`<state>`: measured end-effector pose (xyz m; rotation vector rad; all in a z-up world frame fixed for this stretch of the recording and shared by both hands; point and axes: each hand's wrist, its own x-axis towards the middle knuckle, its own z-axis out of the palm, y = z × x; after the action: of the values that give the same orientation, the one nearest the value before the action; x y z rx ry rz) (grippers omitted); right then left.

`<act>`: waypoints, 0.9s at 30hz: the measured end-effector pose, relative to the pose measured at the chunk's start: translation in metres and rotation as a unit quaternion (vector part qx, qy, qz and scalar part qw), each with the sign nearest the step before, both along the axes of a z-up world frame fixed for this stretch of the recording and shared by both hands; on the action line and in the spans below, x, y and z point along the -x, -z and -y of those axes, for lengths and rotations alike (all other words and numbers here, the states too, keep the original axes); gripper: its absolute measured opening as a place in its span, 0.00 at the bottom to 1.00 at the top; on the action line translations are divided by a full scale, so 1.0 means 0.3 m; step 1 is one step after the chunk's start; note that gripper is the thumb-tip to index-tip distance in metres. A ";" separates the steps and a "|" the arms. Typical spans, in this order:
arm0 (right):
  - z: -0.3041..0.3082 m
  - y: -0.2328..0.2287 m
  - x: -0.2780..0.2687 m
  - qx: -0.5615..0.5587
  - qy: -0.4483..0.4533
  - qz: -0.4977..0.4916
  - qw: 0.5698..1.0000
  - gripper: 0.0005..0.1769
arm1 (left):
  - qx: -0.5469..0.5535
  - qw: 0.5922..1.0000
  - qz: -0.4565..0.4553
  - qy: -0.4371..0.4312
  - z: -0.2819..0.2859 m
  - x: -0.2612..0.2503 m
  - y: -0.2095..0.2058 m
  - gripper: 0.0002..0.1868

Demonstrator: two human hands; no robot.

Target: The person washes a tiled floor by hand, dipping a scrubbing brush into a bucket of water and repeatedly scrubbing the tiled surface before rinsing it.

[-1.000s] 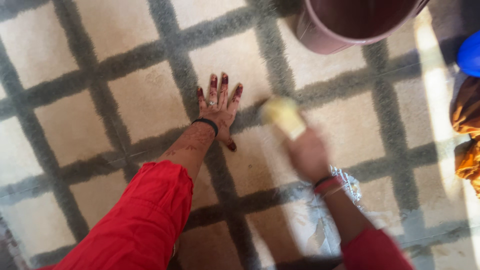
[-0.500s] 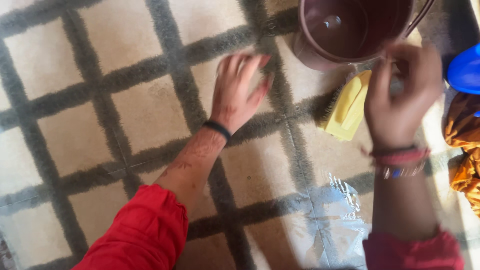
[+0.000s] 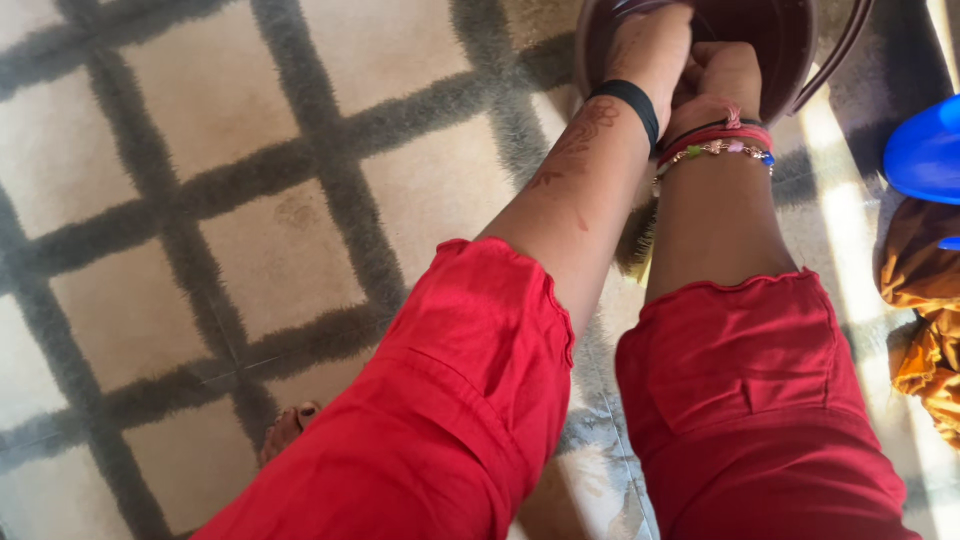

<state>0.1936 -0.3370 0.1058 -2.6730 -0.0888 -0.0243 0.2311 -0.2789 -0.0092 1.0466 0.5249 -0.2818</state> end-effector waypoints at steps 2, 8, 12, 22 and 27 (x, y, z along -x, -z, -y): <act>0.004 0.001 0.020 -0.030 0.011 -0.001 1.000 0.11 | 0.072 0.996 -0.050 -0.028 0.017 0.014 0.043 0.22; -0.053 0.016 0.017 -0.203 0.050 0.003 0.978 0.09 | 0.071 0.979 -0.177 -0.072 -0.004 0.134 0.113 0.19; -0.126 0.075 0.044 -0.392 0.095 -0.040 0.914 0.08 | 0.086 0.986 -0.116 -0.086 0.004 0.086 0.156 0.23; -0.235 0.030 0.105 -0.734 0.158 -0.051 0.659 0.09 | 0.288 0.952 0.042 -0.095 -0.013 0.116 -0.044 0.14; -0.347 -0.016 0.196 -0.775 0.136 -0.046 0.615 0.10 | 0.349 0.918 0.136 -0.128 -0.261 0.241 -0.202 0.14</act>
<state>0.1349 -0.2328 0.1106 -0.8772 0.2682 -0.0350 0.1588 -0.2006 0.0515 0.3031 0.2639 -0.0708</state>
